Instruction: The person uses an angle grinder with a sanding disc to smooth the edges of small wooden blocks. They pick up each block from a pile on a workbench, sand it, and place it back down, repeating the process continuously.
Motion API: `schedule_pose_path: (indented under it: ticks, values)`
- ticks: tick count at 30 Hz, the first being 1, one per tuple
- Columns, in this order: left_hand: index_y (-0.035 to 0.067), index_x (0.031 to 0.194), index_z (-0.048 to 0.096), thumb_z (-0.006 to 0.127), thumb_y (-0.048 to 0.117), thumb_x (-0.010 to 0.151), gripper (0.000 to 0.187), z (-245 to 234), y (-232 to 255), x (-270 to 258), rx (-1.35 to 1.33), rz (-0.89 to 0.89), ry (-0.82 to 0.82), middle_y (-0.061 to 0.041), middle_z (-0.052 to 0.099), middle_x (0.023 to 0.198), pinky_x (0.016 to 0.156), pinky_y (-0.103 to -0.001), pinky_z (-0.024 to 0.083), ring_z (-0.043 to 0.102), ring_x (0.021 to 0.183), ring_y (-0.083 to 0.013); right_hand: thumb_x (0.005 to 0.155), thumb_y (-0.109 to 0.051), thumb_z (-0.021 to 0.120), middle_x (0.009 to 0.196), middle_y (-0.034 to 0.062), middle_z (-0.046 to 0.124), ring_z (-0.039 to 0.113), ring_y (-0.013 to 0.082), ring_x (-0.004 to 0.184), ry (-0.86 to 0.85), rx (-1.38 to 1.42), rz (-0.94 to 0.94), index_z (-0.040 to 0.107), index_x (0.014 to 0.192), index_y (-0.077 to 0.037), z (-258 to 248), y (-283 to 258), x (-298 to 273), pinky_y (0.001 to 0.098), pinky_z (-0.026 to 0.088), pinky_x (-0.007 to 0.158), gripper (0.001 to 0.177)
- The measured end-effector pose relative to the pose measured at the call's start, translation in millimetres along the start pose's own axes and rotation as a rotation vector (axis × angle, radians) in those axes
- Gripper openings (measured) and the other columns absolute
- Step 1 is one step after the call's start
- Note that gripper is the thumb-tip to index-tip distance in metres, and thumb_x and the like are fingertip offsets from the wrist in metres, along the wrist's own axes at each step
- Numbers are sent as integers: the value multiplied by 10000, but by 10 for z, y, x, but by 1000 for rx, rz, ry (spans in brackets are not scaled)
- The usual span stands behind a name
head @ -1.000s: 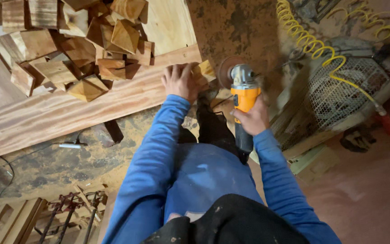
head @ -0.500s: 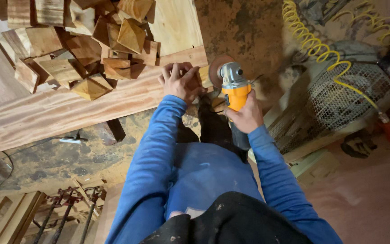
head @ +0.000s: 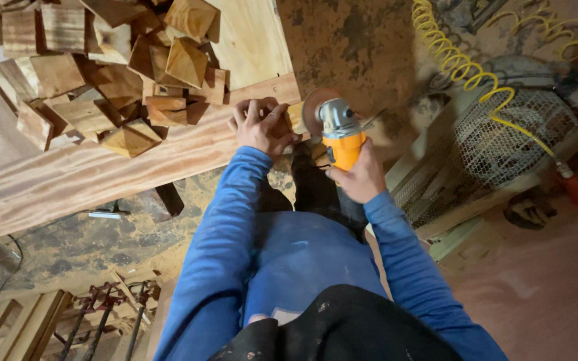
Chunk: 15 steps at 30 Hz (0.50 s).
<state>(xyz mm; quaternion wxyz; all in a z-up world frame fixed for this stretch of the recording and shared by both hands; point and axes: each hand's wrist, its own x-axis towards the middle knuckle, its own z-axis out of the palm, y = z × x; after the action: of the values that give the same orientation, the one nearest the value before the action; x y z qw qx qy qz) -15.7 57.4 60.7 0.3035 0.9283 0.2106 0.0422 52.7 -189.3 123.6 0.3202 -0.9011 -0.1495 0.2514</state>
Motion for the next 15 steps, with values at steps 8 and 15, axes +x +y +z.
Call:
schedule_pose_path:
  ticks: [8,15]
  values:
    - [310,1240,740,922,547,597,710,-5,-19,-24,-14,19,-14,-48,568,1252,991,-558,357,430,1214,-369,684,-250,856,1043,228,712,702,405,985,15,36,95,534,1240,30,-87,51,-76,469,552,857,701]
    - [323,1244,740,915,597,606,716,4,-21,-16,5,7,-21,-73,550,1266,1018,-566,343,420,1228,-389,684,-239,865,1100,231,673,685,376,1007,18,48,23,512,1236,57,-71,2,-35,441,547,892,719]
